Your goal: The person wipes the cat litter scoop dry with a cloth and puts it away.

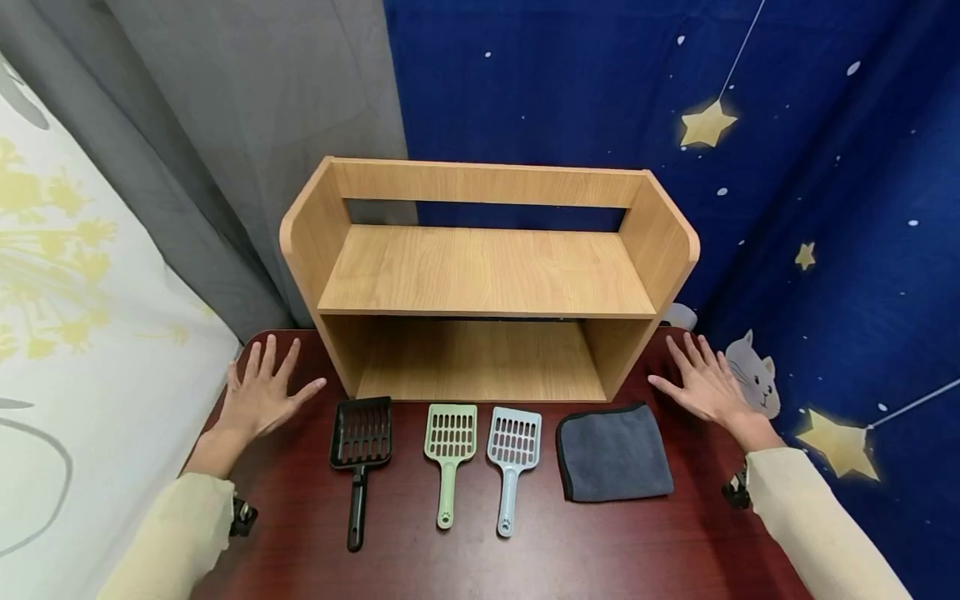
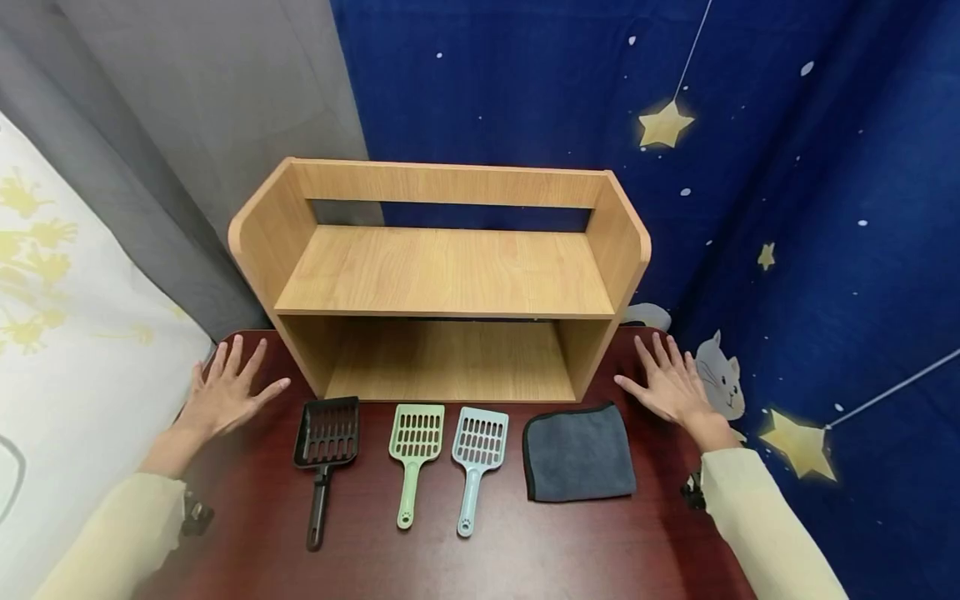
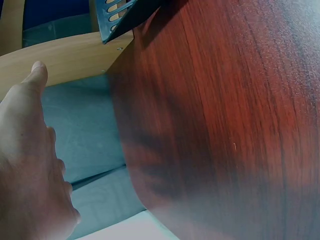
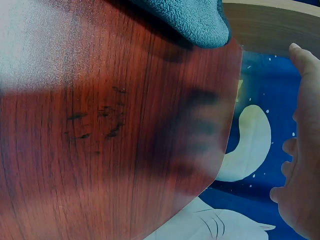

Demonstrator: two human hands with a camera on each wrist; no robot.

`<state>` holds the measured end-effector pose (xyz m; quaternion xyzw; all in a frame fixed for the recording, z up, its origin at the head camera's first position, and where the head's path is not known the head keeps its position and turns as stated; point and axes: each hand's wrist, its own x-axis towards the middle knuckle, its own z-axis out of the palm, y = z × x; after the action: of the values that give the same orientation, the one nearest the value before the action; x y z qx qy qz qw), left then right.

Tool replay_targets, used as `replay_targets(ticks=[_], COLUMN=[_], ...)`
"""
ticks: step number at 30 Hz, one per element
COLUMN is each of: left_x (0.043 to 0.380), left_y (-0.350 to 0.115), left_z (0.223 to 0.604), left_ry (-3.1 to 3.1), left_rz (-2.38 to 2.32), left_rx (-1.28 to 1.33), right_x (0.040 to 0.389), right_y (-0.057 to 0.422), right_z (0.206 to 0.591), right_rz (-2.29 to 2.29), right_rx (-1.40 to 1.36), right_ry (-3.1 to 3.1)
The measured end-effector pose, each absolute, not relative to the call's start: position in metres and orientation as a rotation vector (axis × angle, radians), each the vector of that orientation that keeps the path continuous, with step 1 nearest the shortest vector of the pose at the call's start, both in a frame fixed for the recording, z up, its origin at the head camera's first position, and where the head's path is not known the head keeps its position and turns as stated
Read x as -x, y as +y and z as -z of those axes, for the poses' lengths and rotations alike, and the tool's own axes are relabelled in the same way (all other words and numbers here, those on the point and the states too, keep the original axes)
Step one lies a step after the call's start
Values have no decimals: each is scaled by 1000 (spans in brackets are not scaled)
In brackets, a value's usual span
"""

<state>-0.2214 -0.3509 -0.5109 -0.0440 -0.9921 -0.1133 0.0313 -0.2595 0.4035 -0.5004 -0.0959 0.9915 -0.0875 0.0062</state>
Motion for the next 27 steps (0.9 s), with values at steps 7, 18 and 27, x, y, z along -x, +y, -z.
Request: replay_targets(ticks=[7,18,27], left_x=[222,215,202], left_y=[-350,-347,-342], left_z=[509,511,523], left_ry=[-3056,-3044,-3047], left_rz=[349,345,390], left_rx=[146,157,148], right_x=[259,246,231], right_y=[406,405,408], right_z=[499,496,498], right_rz=[275,315,320], right_rx=[298,339,451], right_ry=[3108,3129,3179])
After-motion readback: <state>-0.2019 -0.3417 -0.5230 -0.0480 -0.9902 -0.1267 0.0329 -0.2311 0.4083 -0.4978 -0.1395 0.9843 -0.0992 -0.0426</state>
